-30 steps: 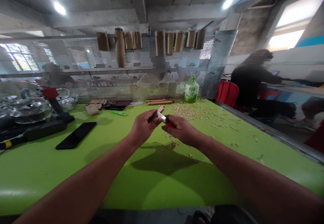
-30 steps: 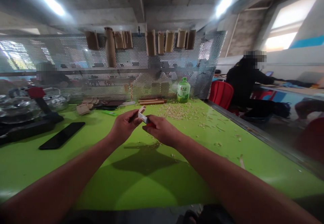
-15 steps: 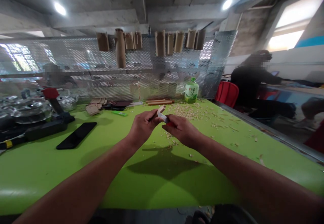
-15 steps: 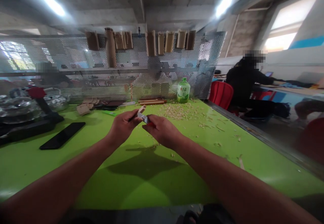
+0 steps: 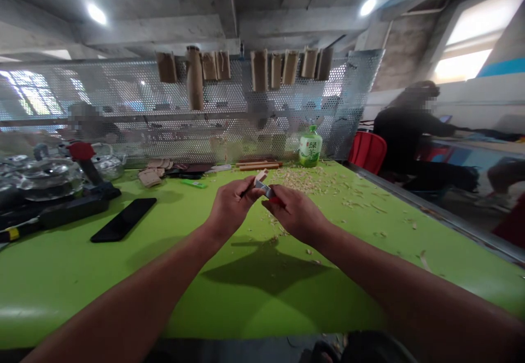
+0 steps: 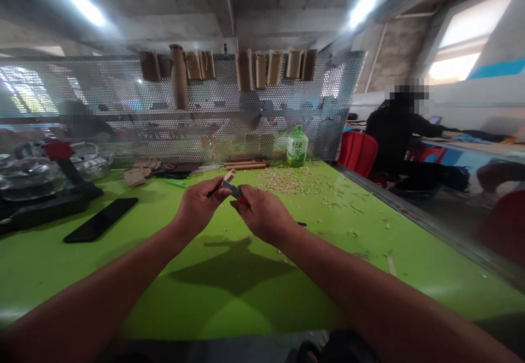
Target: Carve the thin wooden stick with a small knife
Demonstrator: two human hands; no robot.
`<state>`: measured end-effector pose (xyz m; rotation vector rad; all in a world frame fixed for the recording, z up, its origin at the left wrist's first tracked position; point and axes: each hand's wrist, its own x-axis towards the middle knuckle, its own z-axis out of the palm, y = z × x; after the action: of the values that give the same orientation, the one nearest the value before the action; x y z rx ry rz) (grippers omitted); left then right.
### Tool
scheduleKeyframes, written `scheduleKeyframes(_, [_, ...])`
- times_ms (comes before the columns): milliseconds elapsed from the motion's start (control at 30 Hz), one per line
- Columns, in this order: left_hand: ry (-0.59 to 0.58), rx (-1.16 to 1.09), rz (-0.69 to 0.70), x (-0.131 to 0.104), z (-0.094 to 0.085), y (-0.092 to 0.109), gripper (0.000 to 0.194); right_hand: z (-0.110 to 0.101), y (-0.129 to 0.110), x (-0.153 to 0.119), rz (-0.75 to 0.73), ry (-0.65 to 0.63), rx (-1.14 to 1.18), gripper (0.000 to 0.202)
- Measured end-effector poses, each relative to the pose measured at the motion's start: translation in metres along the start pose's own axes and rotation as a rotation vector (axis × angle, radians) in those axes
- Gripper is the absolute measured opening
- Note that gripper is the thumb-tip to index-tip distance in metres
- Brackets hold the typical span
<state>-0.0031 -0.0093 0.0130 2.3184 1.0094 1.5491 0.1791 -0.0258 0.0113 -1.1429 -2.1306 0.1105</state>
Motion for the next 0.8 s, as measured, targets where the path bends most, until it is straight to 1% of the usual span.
scheduleKeyframes(267, [0.006, 0.011, -0.056, -0.0011, 0.0011, 0.0036, 0.037, 0.0016, -0.0015, -0.0029, 0.000, 0.027, -0.072, 0.017])
scheduleKeyframes(533, [0.030, 0.024, -0.039, -0.0026, 0.0019, 0.0054, 0.035, -0.0002, -0.0065, -0.0036, 0.021, 0.044, -0.137, 0.019])
scheduleKeyframes(800, [0.034, 0.032, -0.077, -0.0021, 0.0023, 0.0067, 0.038, 0.0004, -0.0091, -0.0045, 0.031, 0.055, -0.142, 0.018])
